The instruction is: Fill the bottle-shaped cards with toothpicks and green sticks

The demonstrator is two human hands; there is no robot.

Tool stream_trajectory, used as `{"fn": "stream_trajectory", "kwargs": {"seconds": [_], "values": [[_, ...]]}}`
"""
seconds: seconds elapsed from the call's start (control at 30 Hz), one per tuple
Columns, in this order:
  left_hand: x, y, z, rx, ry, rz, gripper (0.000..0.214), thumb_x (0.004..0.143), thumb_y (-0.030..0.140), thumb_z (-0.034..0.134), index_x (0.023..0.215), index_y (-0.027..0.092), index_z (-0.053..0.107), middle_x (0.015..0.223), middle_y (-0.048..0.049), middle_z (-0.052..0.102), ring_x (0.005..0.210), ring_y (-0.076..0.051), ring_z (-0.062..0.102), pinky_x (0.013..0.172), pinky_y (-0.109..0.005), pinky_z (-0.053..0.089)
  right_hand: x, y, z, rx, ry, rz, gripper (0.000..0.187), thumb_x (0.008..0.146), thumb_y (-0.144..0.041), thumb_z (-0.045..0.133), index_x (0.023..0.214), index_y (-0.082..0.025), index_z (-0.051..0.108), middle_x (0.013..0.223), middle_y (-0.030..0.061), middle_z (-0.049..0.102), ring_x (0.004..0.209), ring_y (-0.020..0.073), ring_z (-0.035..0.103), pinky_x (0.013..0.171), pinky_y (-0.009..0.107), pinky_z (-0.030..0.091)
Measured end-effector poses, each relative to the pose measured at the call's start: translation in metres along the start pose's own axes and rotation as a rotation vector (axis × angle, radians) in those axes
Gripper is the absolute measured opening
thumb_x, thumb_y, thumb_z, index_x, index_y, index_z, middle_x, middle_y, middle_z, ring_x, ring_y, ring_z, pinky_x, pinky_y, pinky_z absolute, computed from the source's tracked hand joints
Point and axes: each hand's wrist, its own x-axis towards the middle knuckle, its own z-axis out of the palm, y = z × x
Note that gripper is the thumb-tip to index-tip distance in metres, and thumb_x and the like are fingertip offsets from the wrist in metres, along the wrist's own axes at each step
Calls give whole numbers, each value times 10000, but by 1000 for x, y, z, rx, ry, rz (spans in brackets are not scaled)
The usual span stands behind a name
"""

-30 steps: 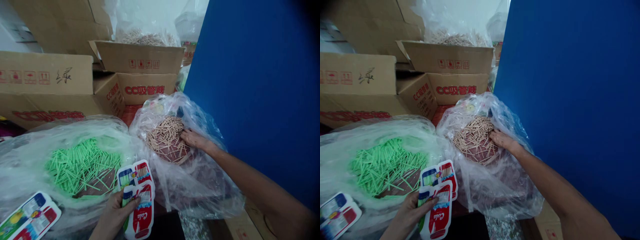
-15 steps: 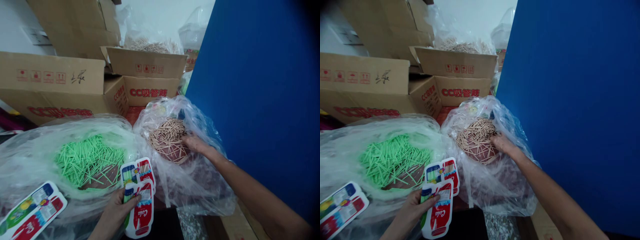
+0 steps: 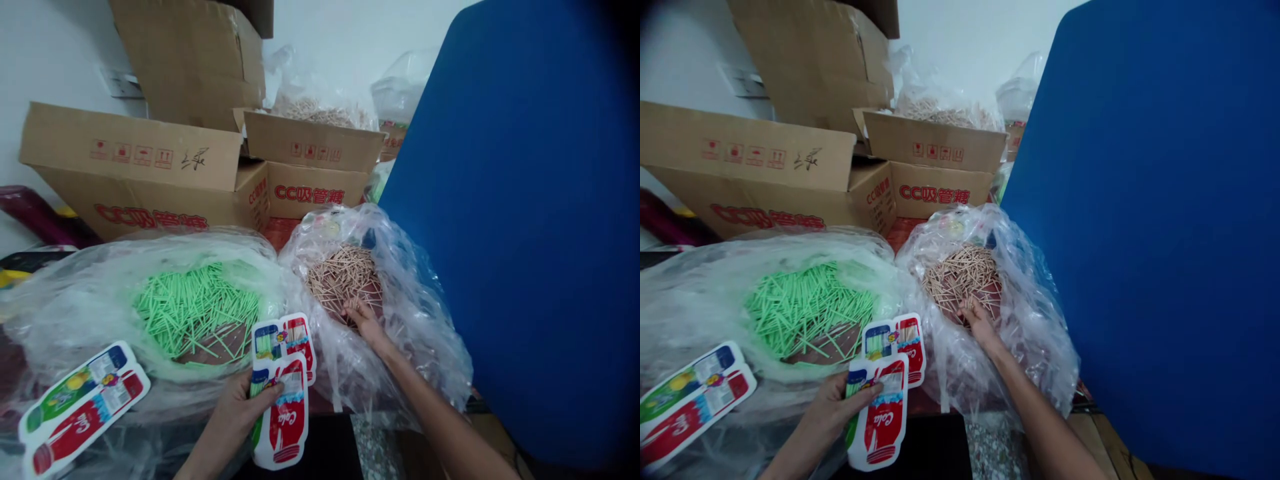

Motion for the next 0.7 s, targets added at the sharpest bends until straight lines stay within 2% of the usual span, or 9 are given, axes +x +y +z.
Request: {"fn": "stream_trajectory", "kwargs": {"seconds": [0.23,0.33,0.4,0.5,0.6,0.7], "values": [[-2,-2,4,-49,-1,-10,295,647,366,795,816,141,708,736,-41,758,612,-183,663,595,-250,514,-11,1,4,74,13,21,306,807,-511,538,901,-221,571,772,9,627,685,170,536,685,300,416],[-2,-5,4,-54,9,-17,313,640,369,796,839,143,708,751,-48,763,624,-195,669,607,-266,519,-8,1,0,41,-17,17,361,803,-559,514,850,-210,592,760,24,637,688,176,550,691,311,432],[-2,-5,3,-40,7,-6,299,651,368,788,830,141,711,754,-52,763,629,-198,671,614,-270,518,-1,1,-6,1,-2,2,392,814,-582,467,887,-214,581,765,27,633,728,184,567,731,321,442],[-2,-3,3,-40,4,-19,285,648,368,790,792,137,707,731,-56,759,615,-202,671,606,-274,517,14,-1,-15,-119,15,12,397,853,-556,376,934,-212,558,737,23,609,691,181,564,695,314,451],[-3,-3,5,-58,11,-27,316,637,376,798,823,140,701,742,-62,761,637,-213,679,620,-282,523,31,-7,-17,-310,-43,54,333,873,-477,393,875,-202,580,671,20,603,626,183,554,636,304,439],[-5,-6,4,-62,-9,-19,315,646,379,795,835,147,694,717,-51,754,625,-209,676,612,-282,523,43,-18,-9,-516,-125,68,248,882,-383,450,887,-205,623,735,49,661,762,219,605,713,308,433]]}}
